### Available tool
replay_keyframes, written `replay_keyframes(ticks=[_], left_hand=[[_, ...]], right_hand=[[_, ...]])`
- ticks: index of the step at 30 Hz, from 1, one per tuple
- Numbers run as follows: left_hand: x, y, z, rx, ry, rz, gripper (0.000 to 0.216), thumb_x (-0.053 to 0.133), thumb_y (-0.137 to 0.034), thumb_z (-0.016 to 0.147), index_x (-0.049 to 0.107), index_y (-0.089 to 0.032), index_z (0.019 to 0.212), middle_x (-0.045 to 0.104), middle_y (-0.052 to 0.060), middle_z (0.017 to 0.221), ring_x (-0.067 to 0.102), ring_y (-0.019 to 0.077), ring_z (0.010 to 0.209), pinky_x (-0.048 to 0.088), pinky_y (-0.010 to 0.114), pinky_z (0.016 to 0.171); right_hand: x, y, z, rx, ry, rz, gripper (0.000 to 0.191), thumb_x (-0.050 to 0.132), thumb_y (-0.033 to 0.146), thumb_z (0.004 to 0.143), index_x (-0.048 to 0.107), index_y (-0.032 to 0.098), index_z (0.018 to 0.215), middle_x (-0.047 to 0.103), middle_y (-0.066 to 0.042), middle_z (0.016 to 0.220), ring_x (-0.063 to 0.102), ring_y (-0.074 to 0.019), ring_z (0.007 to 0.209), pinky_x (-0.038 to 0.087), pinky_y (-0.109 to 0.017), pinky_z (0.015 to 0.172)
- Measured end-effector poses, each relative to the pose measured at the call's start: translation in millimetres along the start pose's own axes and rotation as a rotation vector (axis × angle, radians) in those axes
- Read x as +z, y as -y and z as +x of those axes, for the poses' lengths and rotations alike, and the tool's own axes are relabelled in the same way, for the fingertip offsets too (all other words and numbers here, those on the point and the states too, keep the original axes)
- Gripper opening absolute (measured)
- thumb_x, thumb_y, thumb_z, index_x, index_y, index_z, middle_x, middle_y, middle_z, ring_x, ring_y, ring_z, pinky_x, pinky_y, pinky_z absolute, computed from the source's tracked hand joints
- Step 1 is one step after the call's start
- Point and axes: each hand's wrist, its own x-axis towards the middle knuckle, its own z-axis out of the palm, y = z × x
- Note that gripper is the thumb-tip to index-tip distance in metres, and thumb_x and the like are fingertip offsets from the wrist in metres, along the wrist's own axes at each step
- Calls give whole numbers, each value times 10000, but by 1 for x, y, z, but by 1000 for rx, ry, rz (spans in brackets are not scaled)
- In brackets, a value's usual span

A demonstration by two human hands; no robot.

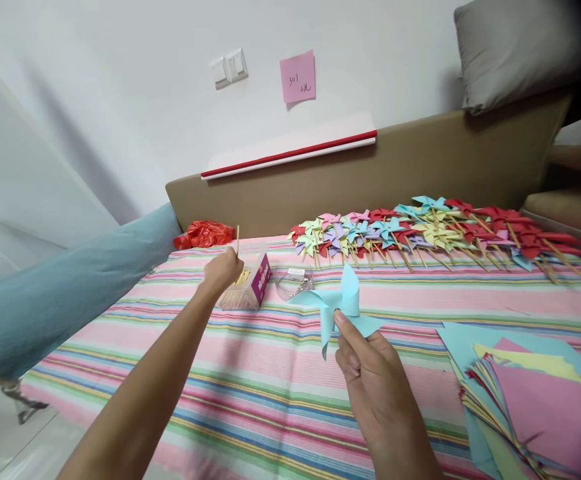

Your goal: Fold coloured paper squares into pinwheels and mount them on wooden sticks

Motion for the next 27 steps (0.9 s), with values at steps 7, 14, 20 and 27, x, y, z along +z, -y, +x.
replay_keyframes(ticks=[7,14,20,27], left_hand=[[3,-25,-141,295,-81,-672,205,359,-386,1044,476,-224,1002,698,46,922,693,199,883,514,332,836],[19,-37,-205,239,479,-1439,276,505,-367,1018,440,-244,1256,621,5,941,727,174,756,525,331,749],[23,-19,-216,177,568,-1628,416,508,-303,1021,392,-372,1415,547,39,1176,715,174,834,509,312,702],[18,-18,-227,161,567,-1647,327,457,-323,1044,507,-295,1366,505,-5,918,336,62,572,284,257,546]], right_hand=[[-3,1,1,-31,-17,1,434,955,257,584,535,175,664,318,117,530,249,-31,477,255,-156,402],[-7,18,-6,-100,-11,85,478,942,159,577,474,190,672,305,129,558,205,-18,461,263,-111,356],[-11,19,-4,-123,-19,13,420,924,169,629,512,184,712,303,125,576,215,-17,452,289,-100,343],[-6,3,-4,-75,-15,-89,409,927,190,631,522,169,681,312,121,573,233,-8,451,304,-106,355]])
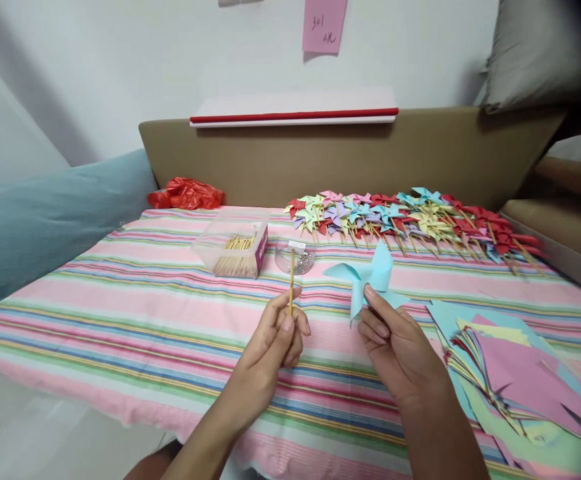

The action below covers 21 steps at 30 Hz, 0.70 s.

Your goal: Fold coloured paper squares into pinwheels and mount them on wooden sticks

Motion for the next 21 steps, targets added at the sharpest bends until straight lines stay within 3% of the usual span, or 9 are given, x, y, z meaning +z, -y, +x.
replay_keyframes(ticks=[6,11,15,21], left_hand=[[2,0,-4,-53,18,102,251,408,-379,1057,548,-226,1198,437,-43,735,275,80,546,204,276,511],[5,5,-5,-52,98,58,178,414,-340,1057,526,-234,1145,592,16,956,419,71,572,310,273,546],[6,5,-4,-55,70,54,177,458,-344,1045,532,-235,1162,611,10,951,308,60,532,239,268,508],[7,7,-2,-69,-26,122,328,420,-415,1050,508,-261,1325,558,-39,732,268,81,497,194,278,476]], right_hand=[[1,-2,-1,6,6,-17,425,937,202,604,518,169,664,317,121,571,239,-7,452,290,-113,365],[-1,-1,-1,17,3,7,402,926,202,629,528,167,683,311,121,577,257,-11,452,304,-111,369],[0,0,-2,32,6,27,396,925,192,629,537,168,702,306,121,591,252,-10,452,303,-105,369],[0,1,-3,31,48,72,321,888,171,692,572,166,747,317,115,617,218,-16,467,300,-105,383]])
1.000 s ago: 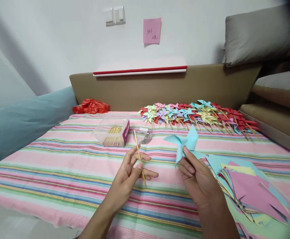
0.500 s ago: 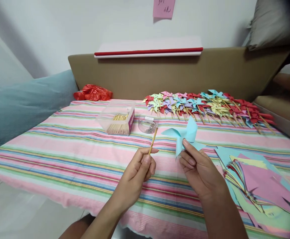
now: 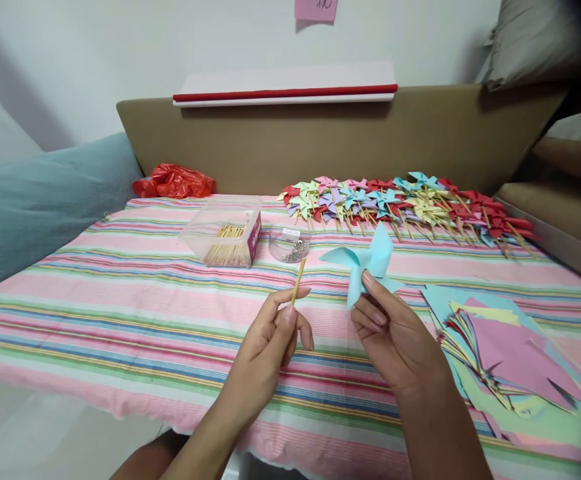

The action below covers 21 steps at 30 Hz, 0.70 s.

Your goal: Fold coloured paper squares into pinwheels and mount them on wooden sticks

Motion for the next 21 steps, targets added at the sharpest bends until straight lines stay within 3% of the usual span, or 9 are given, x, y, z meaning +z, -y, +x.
replay_keyframes(ticks=[5,8,12,15,18,21], left_hand=[[1,2,-1,-1,7,-31,375,414,-417,1050,446,-293,1403,554,-49,688,259,88,481,203,271,476],[0,2,-2,13,23,-26,370,431,-398,1047,489,-285,1395,554,-36,672,299,96,509,244,268,513],[-2,0,-5,86,0,-18,317,520,-369,1012,592,-299,1313,583,-8,712,484,126,614,385,270,615],[-3,0,-8,111,-30,32,277,579,-364,977,668,-307,1234,654,28,849,597,172,748,482,315,728],[-6,4,-11,144,-106,93,272,681,-352,901,716,-301,1166,694,72,1106,638,242,965,518,360,827],[-8,8,-11,183,-144,85,337,739,-360,838,724,-303,1170,684,83,1210,615,301,1112,518,402,901]], right_hand=[[3,0,-10,-64,195,-140,317,848,288,763,568,181,661,292,107,538,223,-44,482,307,-155,442],[10,-2,-20,-86,263,-305,341,888,387,682,623,185,615,338,92,496,273,-60,481,316,-205,467],[17,-6,-28,-198,355,-412,180,873,345,681,742,225,713,590,2,706,511,-132,605,443,-269,536],[16,-5,-28,-360,512,-524,56,800,233,773,765,275,764,634,-27,835,609,-196,834,534,-326,703],[15,0,-30,-483,602,-713,152,747,163,826,776,309,857,641,-40,978,609,-208,997,533,-356,863],[17,4,-37,-579,570,-840,186,720,140,845,775,313,886,647,-51,1101,606,-222,1085,526,-342,875]])
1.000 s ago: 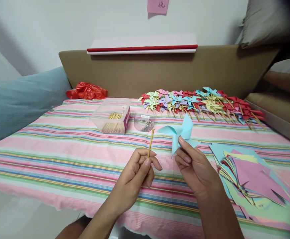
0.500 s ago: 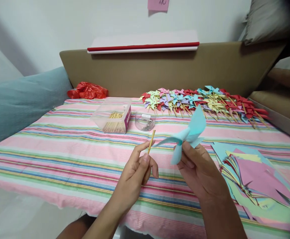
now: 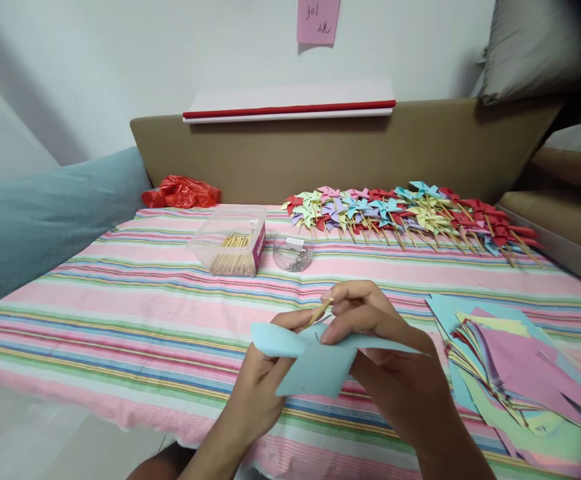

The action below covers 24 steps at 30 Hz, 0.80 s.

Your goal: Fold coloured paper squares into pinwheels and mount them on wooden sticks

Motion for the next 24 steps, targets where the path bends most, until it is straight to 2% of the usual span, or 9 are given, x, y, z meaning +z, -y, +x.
replay_keyframes(ticks=[2,5,9,13,19,24], left_hand=[[1,-2,1,-19,32,-22,321,707,-373,860,726,-307,1173,697,87,1185,621,310,1106,520,426,907],[5,-12,4,-72,93,2,239,647,-416,899,755,-301,1078,721,90,1059,642,307,1010,514,461,905],[9,-25,6,-128,109,1,276,605,-495,908,761,-287,1003,715,94,954,646,299,885,521,488,867],[8,-30,5,-90,94,1,304,611,-528,894,758,-276,979,710,90,937,643,278,824,540,450,810],[7,-32,3,-82,84,46,351,558,-532,925,763,-252,981,687,78,904,624,230,757,543,360,705],[1,-22,1,-41,111,87,321,528,-463,966,751,-255,1066,677,80,923,614,221,791,528,337,720]], right_hand=[[1,6,-1,-42,-29,-59,194,702,141,861,772,315,911,685,-52,1099,629,-238,1092,524,-354,864],[2,12,1,-108,-63,-82,220,681,127,878,764,322,938,746,-32,1002,673,-241,1022,523,-380,859],[3,16,3,-156,-60,-65,234,658,107,886,762,305,950,774,-26,971,692,-244,994,511,-397,891],[3,18,2,-157,-40,-97,222,646,97,899,738,290,962,776,-25,991,698,-242,1001,508,-396,899],[3,16,3,-258,19,-71,219,633,50,891,703,240,977,771,-19,996,695,-205,986,522,-356,874],[2,15,4,-249,25,-64,196,652,67,893,699,242,969,771,-12,1008,703,-191,981,519,-337,891]])
